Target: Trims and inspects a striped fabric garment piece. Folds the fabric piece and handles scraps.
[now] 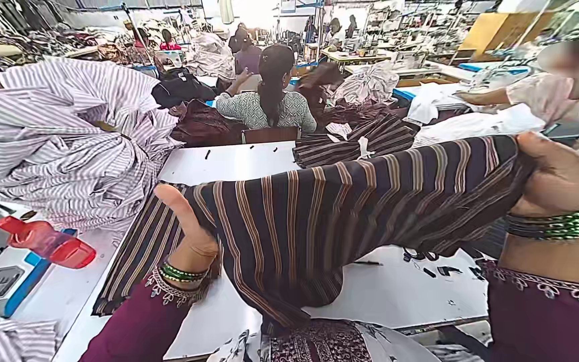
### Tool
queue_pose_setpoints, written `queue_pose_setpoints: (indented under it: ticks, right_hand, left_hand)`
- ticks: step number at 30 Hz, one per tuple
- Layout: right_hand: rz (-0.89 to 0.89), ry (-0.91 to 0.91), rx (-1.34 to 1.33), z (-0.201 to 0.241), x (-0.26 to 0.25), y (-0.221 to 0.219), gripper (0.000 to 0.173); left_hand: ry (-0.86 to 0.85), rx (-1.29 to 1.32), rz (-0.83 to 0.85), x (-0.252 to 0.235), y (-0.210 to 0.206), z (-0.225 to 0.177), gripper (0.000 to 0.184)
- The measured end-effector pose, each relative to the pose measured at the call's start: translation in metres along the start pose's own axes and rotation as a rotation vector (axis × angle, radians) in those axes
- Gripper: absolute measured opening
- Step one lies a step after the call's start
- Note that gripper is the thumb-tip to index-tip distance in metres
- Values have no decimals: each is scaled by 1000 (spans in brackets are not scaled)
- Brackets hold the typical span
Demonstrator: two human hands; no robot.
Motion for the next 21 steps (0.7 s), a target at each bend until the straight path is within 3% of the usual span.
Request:
queue_pose_setpoints:
  ticks: [2,3,5,6,10,13,15,17,19,21]
  right_hand:
    - [51,39,-31,3,0,2,49]
    - [81,69,-32,6,-1,3,49]
    - [108,103,8,9,-3,3,46]
    - [84,98,66,8,-6,4,43]
    - [-158,60,470,-15,-28,2,22]
    - [-182,278,449,-1,-31,-6,17]
    - [-74,474,419,12,-18,4,14]
    - [40,634,457,20,12,13,21]
    - [196,622,450,24,66,-21,19]
    - [503,558,386,7,112,-76,19]
  left_hand:
    - [175,64,107,0,-1,-10,64]
    - [169,-96,85,-2,-4,-17,50]
    - [104,-442,-140,-18,-9,-30,19]
    - [101,-552,-263,-31,-7,-35,12]
    - [151,-861,-482,-96,39,-42,16]
    - [158,-947,-639,-127,54,-49,12]
    - [118,-927,-754,-135,54,-57,13]
    - [81,-899,-859,-137,58,-61,13]
    - [59,-988,-920,-134,77,-56,14]
    - [145,-1252,-922,-123,103,-45,24]
Point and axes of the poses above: each hand's wrist, its own x-axis away from the middle knuckle, its own y-axis out of the back of the hand, z = x × y, the point moved 3 cm from there along -x, towards the middle knuckle, and after that the axes turned 11 degrees about -z, right-handed, at the moved point
